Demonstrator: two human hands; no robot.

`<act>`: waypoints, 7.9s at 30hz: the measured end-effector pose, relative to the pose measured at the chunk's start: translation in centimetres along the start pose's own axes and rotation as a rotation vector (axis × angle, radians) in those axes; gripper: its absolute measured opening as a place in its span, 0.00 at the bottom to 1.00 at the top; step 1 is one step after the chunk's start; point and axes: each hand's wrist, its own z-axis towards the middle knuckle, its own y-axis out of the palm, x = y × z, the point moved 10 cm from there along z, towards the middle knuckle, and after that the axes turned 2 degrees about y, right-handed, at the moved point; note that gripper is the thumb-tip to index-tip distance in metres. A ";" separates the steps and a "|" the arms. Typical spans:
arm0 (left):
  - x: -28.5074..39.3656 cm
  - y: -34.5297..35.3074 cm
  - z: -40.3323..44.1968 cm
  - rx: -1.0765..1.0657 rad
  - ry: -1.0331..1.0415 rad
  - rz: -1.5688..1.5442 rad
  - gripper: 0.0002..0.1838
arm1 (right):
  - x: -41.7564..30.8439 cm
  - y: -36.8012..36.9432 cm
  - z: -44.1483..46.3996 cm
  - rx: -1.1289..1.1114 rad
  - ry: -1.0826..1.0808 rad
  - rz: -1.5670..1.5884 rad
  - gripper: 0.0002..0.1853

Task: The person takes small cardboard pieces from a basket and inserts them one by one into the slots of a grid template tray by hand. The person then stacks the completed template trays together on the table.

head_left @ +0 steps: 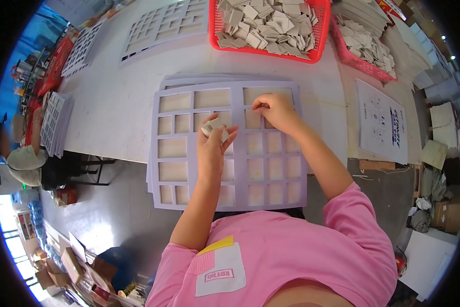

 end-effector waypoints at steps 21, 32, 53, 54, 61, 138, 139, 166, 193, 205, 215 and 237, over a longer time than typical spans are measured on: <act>-3.0 6.3 -2.0 -0.337 -0.263 -0.068 0.26 | -1.1 -0.4 -4.2 -0.081 0.151 0.452 0.03; -4.9 6.1 -2.0 -0.277 -0.289 -0.148 0.22 | -4.3 -3.4 -6.9 0.136 -0.106 0.053 0.05; -3.6 4.6 -1.2 -0.199 -0.217 -0.126 0.23 | 4.0 -7.9 -5.6 0.270 -0.007 -0.119 0.05; -3.7 4.7 -1.2 -0.201 -0.218 -0.103 0.23 | 3.7 -8.1 -6.0 0.316 0.005 -0.151 0.06; -4.8 5.8 -2.3 -0.241 -0.215 0.122 0.24 | 0.9 -4.2 -6.9 0.112 0.087 0.288 0.07; -3.6 5.3 -1.5 -0.321 -0.228 -0.251 0.25 | 5.9 -6.5 -10.5 0.183 0.260 0.284 0.05; -3.4 5.4 -1.6 -0.322 -0.223 -0.242 0.25 | 6.2 -6.0 -10.8 0.171 0.255 0.249 0.05; -2.0 1.9 -3.0 -0.191 -0.146 0.131 0.23 | -1.2 0.4 -10.9 0.119 0.147 0.443 0.04; -4.1 4.0 -5.8 -0.400 -0.238 0.339 0.19 | -1.9 0.7 -12.9 0.114 0.098 0.336 0.10; 0.8 1.2 -3.2 -0.162 -0.015 0.054 0.25 | -0.5 -0.9 -14.5 0.104 0.140 0.009 0.05; -0.7 2.2 -3.6 -0.271 -0.116 0.024 0.27 | -3.2 -0.3 -15.0 0.239 -0.146 -0.358 0.11; -3.6 3.3 -5.6 -0.318 -0.151 0.144 0.16 | 2.1 -6.7 -15.8 0.377 0.207 0.192 0.06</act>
